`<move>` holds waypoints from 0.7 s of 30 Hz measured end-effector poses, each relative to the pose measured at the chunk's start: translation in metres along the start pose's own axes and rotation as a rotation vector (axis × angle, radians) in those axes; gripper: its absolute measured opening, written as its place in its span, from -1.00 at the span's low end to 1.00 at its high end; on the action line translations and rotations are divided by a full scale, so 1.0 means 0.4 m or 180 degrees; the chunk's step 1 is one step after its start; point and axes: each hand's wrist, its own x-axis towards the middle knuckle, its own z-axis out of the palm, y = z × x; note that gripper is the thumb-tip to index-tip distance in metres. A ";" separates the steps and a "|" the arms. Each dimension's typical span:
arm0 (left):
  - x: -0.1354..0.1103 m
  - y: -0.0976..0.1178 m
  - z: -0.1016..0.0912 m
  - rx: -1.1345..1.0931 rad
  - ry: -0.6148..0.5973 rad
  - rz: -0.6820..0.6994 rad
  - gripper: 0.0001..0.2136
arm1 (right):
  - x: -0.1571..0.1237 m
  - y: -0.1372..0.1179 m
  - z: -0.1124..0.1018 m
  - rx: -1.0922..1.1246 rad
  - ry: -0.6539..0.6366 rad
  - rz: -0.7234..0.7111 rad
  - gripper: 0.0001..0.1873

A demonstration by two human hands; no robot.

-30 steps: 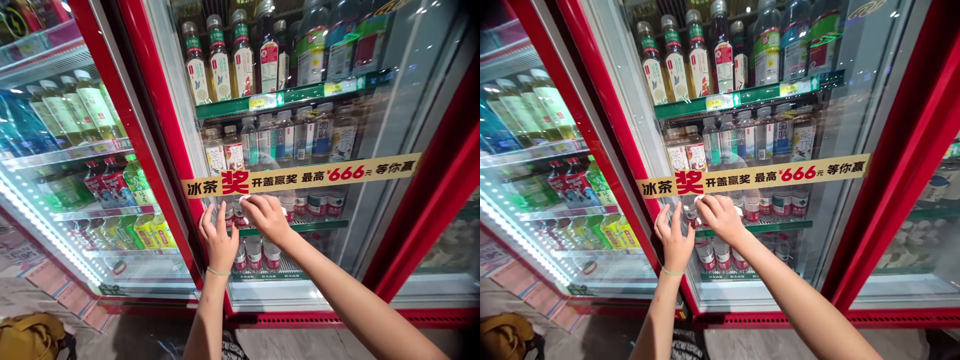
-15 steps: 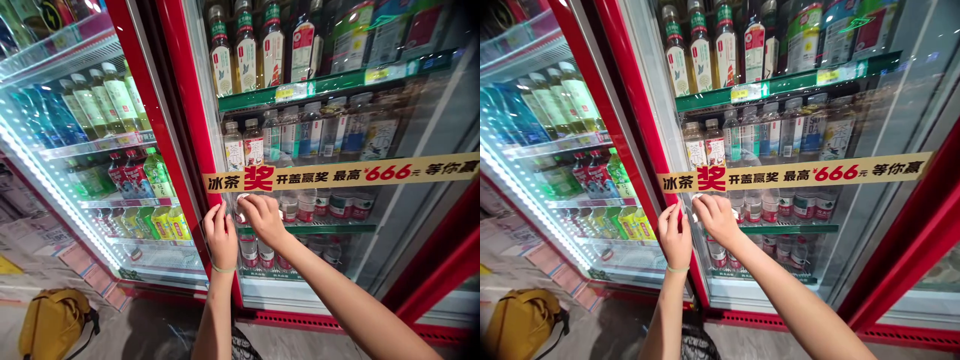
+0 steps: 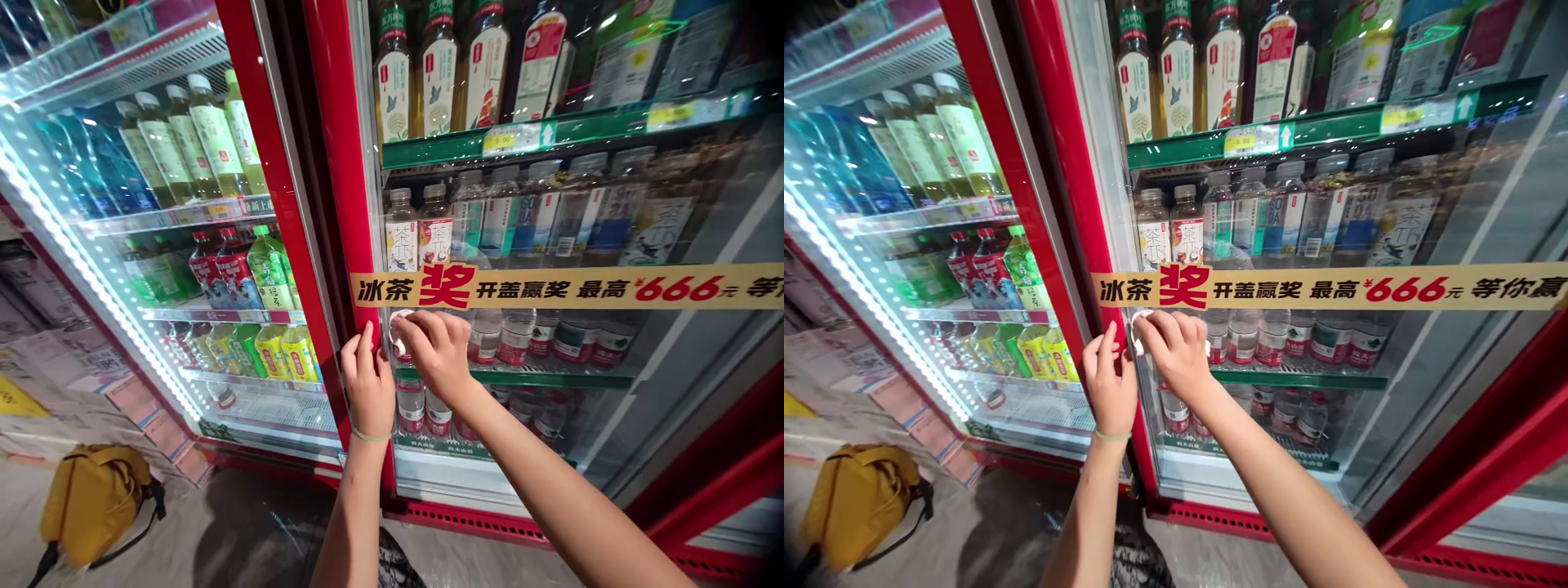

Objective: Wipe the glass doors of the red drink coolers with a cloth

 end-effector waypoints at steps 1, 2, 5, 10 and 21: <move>0.000 -0.001 0.000 0.0010 0.0028 0.0015 -0.52 | 0.004 -0.004 0.004 -0.0051 0.0089 0.0073 -0.80; 0.001 -0.002 0.000 0.0009 0.0067 0.0027 -0.52 | 0.006 -0.008 0.008 -0.0078 0.0130 0.0087 -0.81; 0.002 -0.004 -0.002 -0.0003 0.0105 0.0031 -0.55 | -0.003 -0.009 0.005 -0.0031 -0.0020 -0.0203 -0.82; 0.000 -0.008 -0.007 0.0112 0.0034 0.0043 -0.57 | -0.034 0.025 -0.019 0.0001 -0.0085 -0.0326 -0.77; -0.013 0.018 0.015 -0.0097 -0.0108 0.0080 -0.57 | -0.074 0.065 -0.043 0.0097 -0.0077 -0.0117 -0.63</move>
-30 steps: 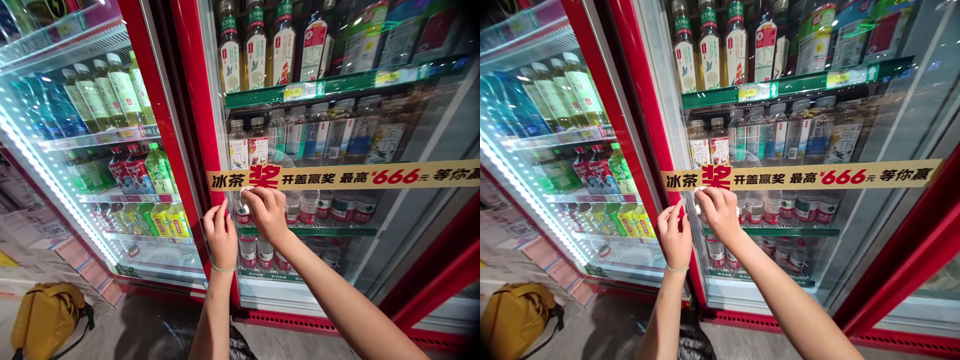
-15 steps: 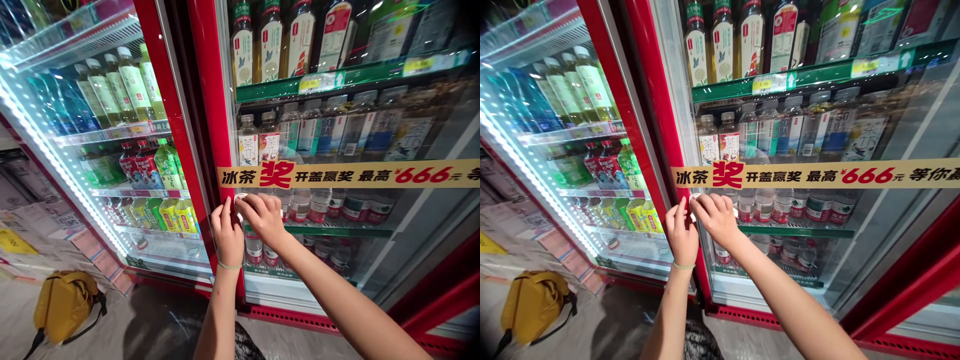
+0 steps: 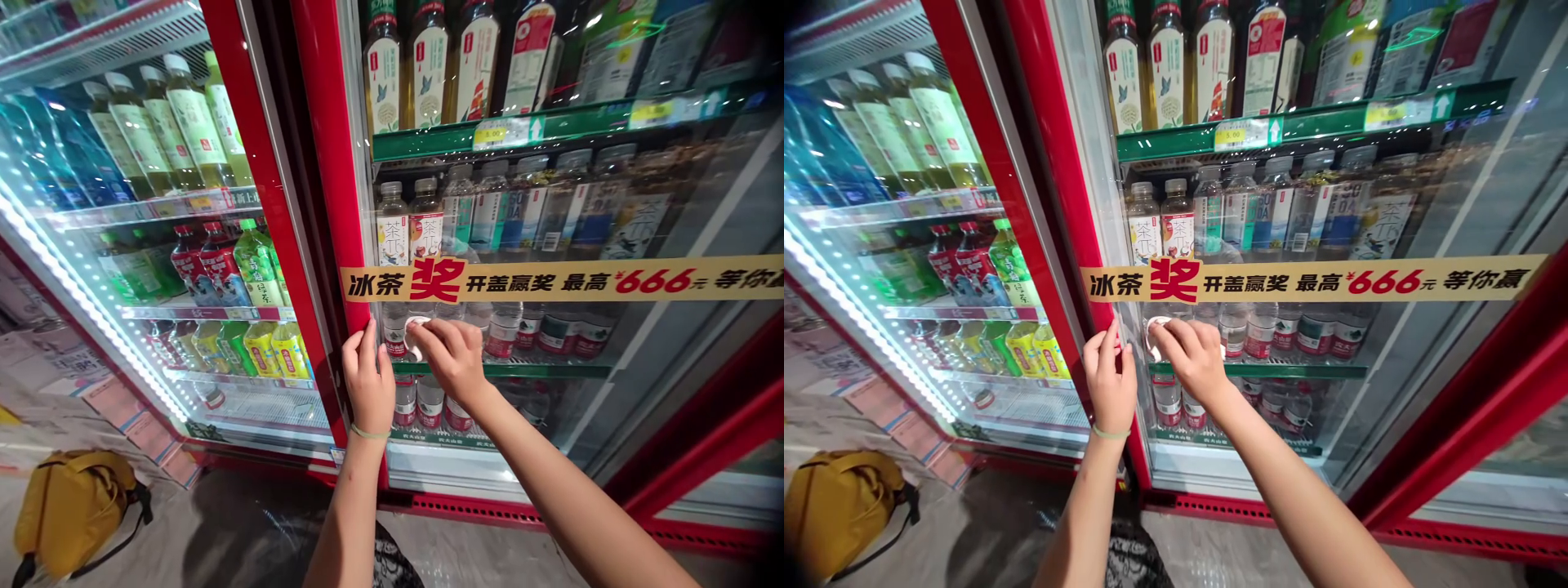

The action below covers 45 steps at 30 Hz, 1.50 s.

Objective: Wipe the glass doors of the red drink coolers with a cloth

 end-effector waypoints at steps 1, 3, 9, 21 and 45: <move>-0.001 0.004 0.004 -0.0004 -0.0023 0.0024 -0.56 | -0.001 0.004 -0.001 -0.0010 0.0117 0.0167 -0.61; -0.004 0.012 0.013 -0.0044 -0.0079 0.0054 -0.55 | -0.003 0.008 -0.001 0.0038 0.0187 0.0358 -0.60; -0.015 0.032 0.034 -0.0118 -0.0162 0.0176 -0.56 | -0.026 0.031 -0.028 -0.0092 -0.0160 -0.0131 -0.66; -0.038 0.070 0.063 -0.0147 -0.0354 0.0417 -0.54 | -0.041 0.112 -0.083 -0.0302 -0.0185 0.0132 -0.59; -0.052 0.140 0.129 0.0333 -0.0374 0.0916 -0.49 | -0.089 0.192 -0.140 -0.0439 -0.0045 0.0436 -0.54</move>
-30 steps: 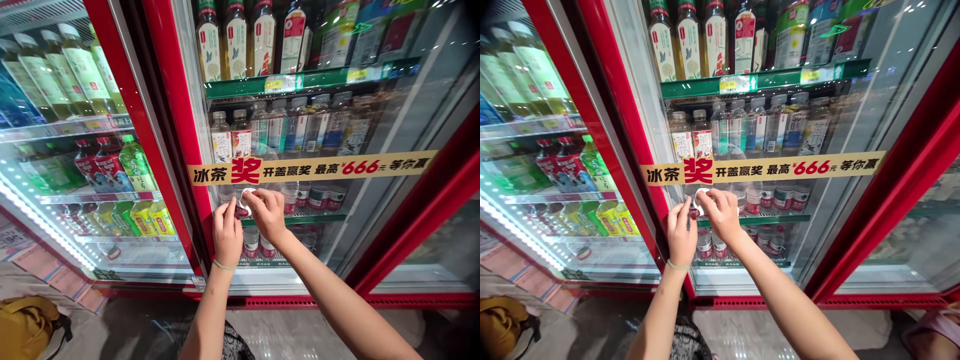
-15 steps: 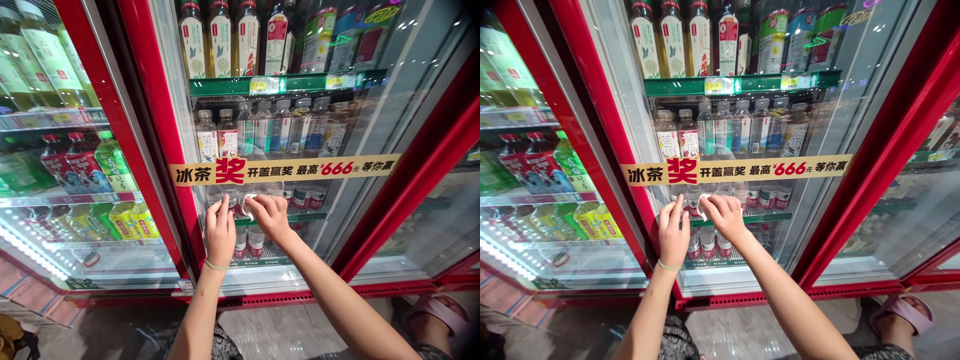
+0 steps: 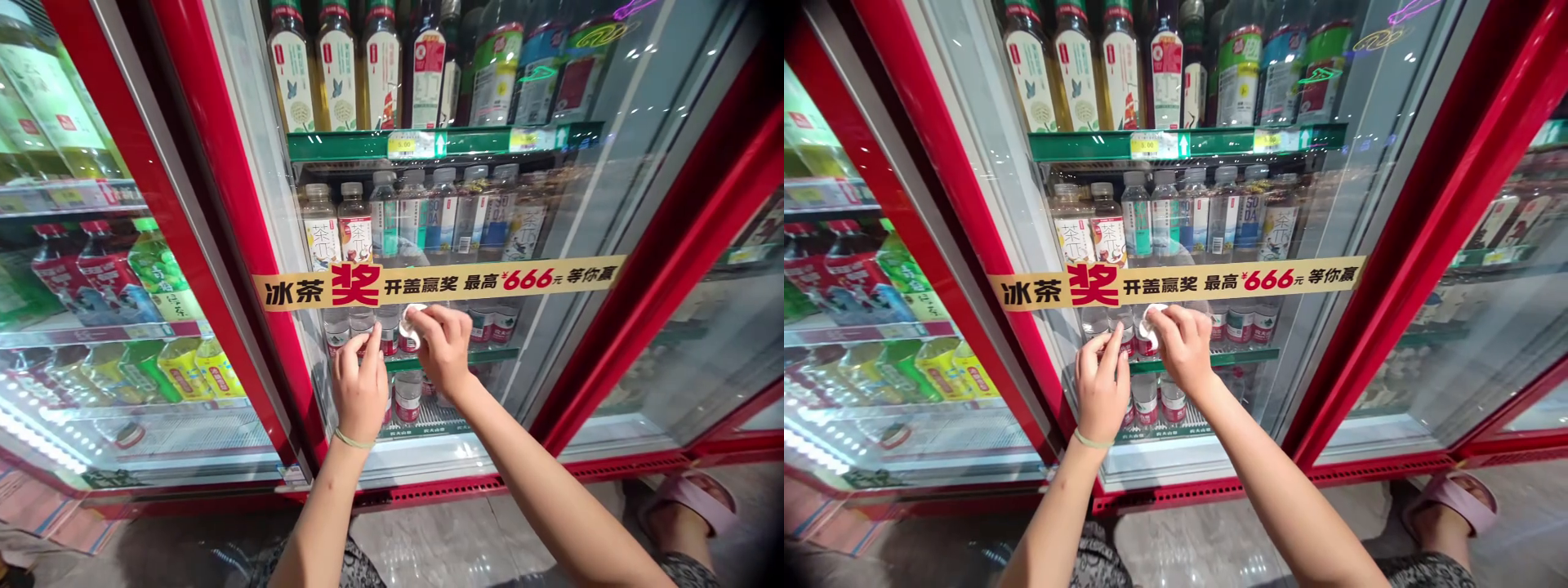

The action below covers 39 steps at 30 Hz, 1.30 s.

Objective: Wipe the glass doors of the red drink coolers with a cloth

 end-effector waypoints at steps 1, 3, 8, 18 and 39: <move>0.001 0.003 0.002 0.0009 -0.0012 0.0022 -0.49 | -0.005 0.003 -0.002 0.0019 -0.0104 -0.0160 -0.55; 0.002 0.009 0.006 0.0001 -0.0030 0.0053 -0.49 | -0.017 0.013 -0.008 0.0050 -0.0268 -0.0527 -0.54; 0.003 0.025 0.020 -0.0070 -0.0065 0.0091 -0.48 | -0.019 0.048 -0.023 -0.0080 0.0121 -0.0144 -0.44; 0.008 0.059 0.047 0.0043 -0.0119 0.0103 -0.49 | -0.036 0.091 -0.050 -0.0202 0.0140 -0.0160 -0.48; 0.013 0.146 0.118 0.0041 -0.0161 0.0207 -0.49 | -0.047 0.181 -0.113 -0.0250 0.0139 0.0035 -0.49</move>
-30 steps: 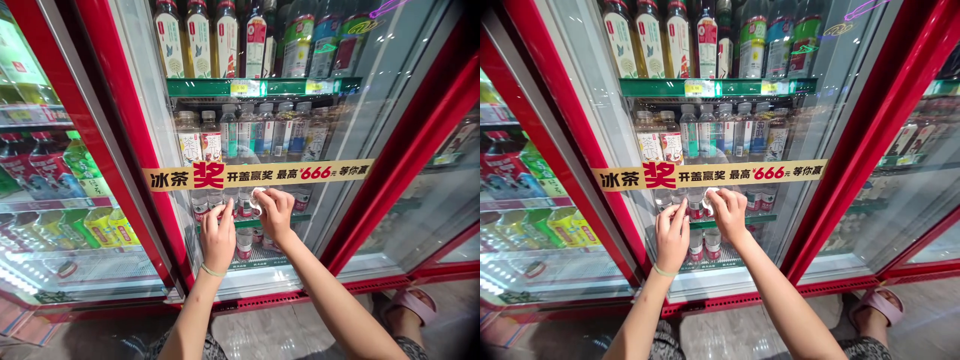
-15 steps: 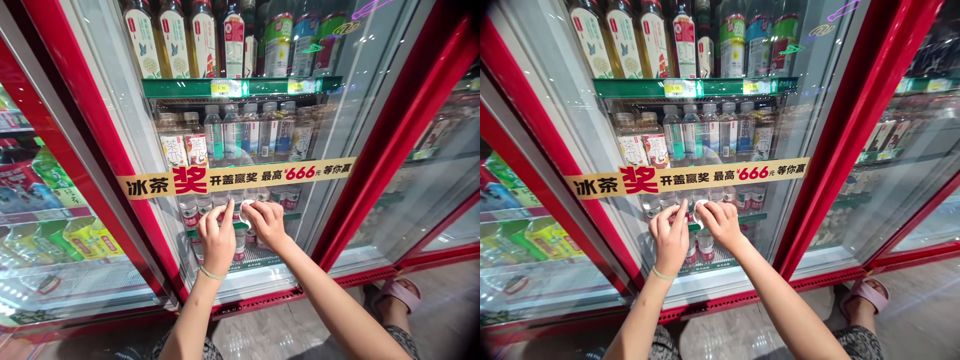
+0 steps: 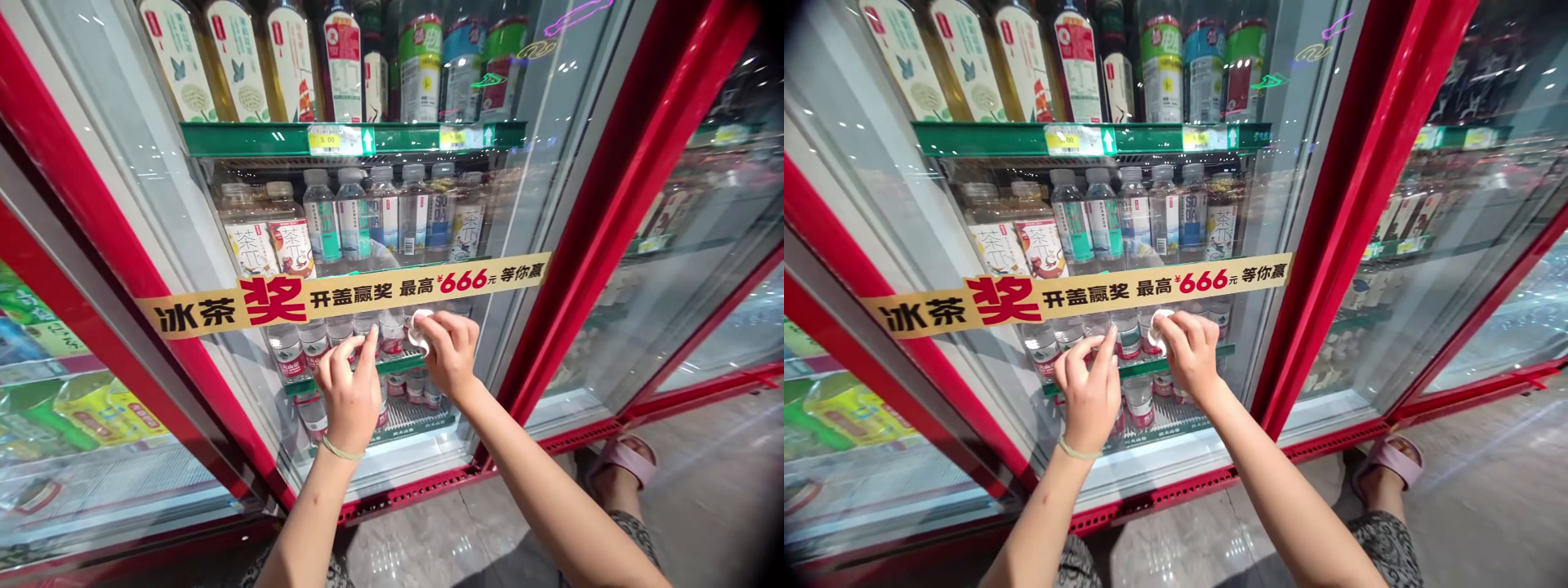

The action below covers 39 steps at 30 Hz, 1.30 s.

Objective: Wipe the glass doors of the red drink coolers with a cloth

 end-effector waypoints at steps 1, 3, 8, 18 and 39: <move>0.000 0.003 0.003 0.0003 -0.0005 0.0028 -0.49 | 0.001 0.004 -0.001 0.0020 0.0043 0.0096 -0.49; 0.001 0.009 0.008 0.0034 -0.0021 0.0097 -0.49 | -0.005 0.008 -0.002 0.0089 -0.0004 0.0060 -0.48; 0.003 0.024 0.019 0.0084 -0.0087 0.0161 -0.47 | -0.032 0.032 -0.012 0.0105 -0.0229 -0.0306 -0.46; 0.011 0.051 0.040 0.0025 -0.0115 0.0192 -0.42 | -0.034 0.079 -0.040 -0.0062 -0.0183 -0.0197 -0.47; 0.032 0.103 0.074 -0.0062 -0.0094 0.0158 -0.48 | -0.055 0.096 -0.055 -0.0094 -0.0347 0.0106 -0.57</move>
